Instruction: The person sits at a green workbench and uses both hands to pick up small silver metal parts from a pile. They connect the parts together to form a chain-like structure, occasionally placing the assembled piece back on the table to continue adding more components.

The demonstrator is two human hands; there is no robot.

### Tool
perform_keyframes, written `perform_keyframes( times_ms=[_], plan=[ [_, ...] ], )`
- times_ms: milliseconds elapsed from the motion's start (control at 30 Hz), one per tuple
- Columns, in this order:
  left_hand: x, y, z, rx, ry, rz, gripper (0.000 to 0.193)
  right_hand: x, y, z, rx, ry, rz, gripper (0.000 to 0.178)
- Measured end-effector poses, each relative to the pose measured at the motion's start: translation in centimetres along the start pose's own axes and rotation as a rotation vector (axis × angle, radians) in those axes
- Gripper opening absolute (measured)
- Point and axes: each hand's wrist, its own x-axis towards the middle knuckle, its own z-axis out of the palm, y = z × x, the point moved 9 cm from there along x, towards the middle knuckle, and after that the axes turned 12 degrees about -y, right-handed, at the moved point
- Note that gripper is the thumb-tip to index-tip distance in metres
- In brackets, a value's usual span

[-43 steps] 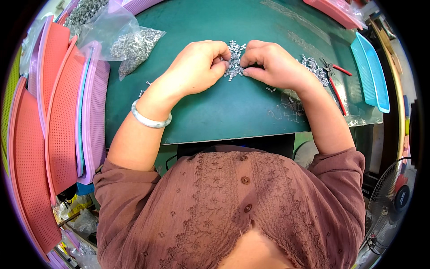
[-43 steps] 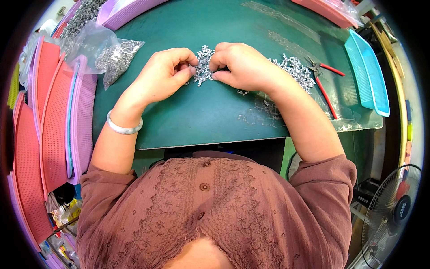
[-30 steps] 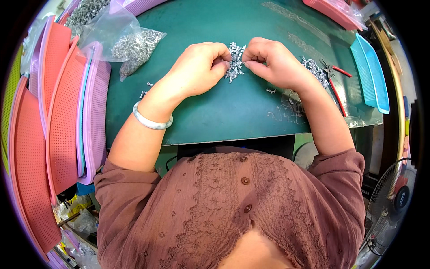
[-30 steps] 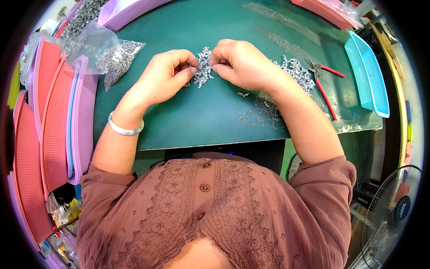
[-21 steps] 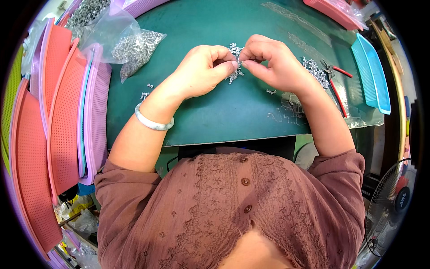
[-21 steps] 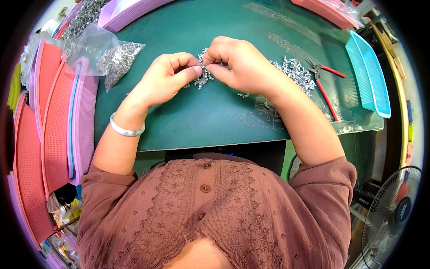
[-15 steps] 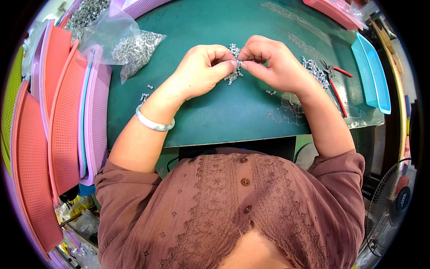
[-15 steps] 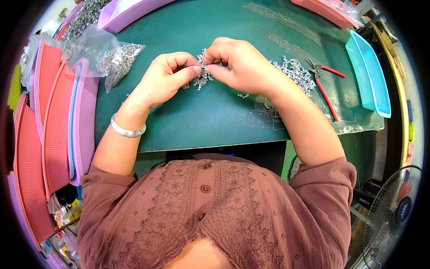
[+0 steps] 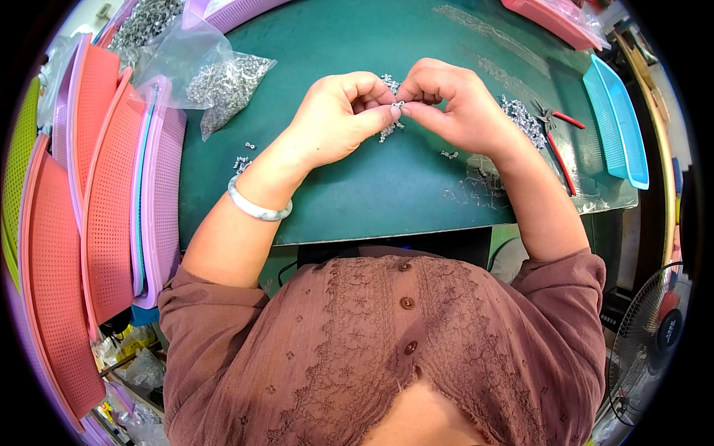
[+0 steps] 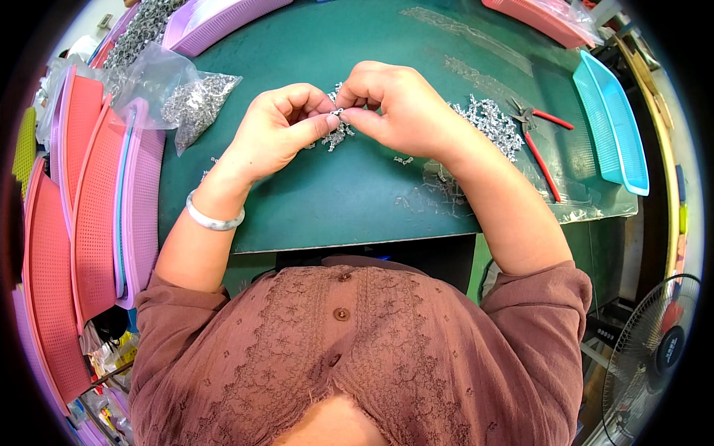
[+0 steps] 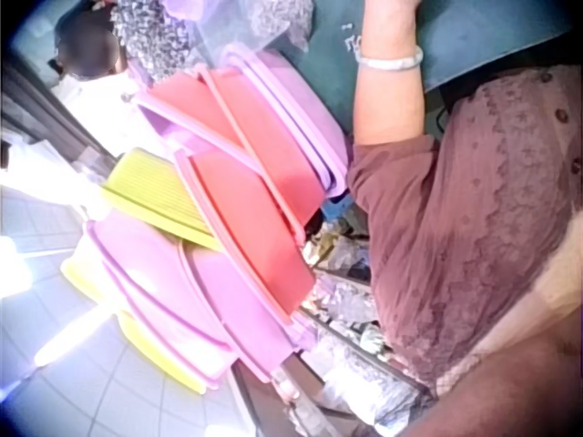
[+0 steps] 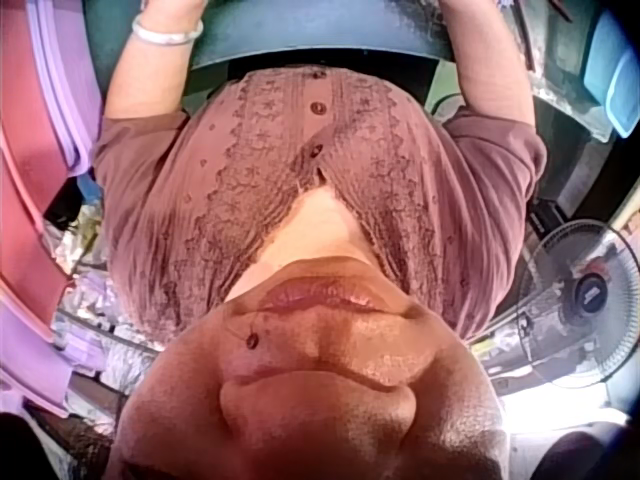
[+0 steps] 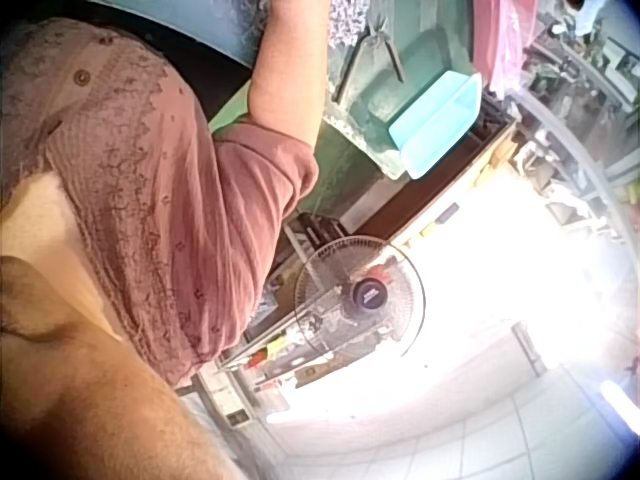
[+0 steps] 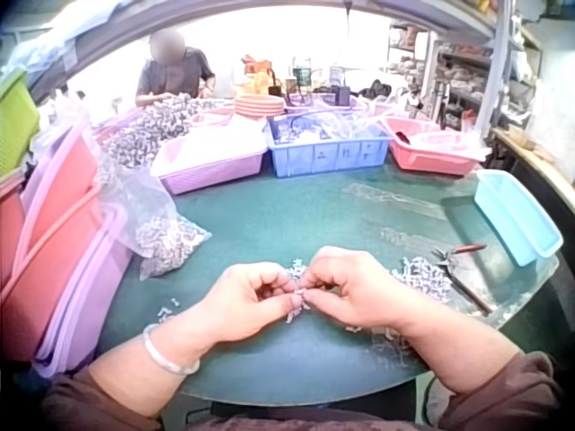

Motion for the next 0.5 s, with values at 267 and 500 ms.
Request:
perform_keyframes(
  times_ms=[267, 500],
  plan=[
    [0.03, -0.2, -0.08, 0.038, 0.01, -0.009, 0.007, -0.03, 0.33, 0.06, 0.008, -0.016, 0.024, 0.01],
    [0.04, -0.1, -0.09, 0.065, 0.012, 0.001, 0.008, -0.06, 0.05, 0.03, -0.002, -0.016, -0.01, 0.009]
  ],
)
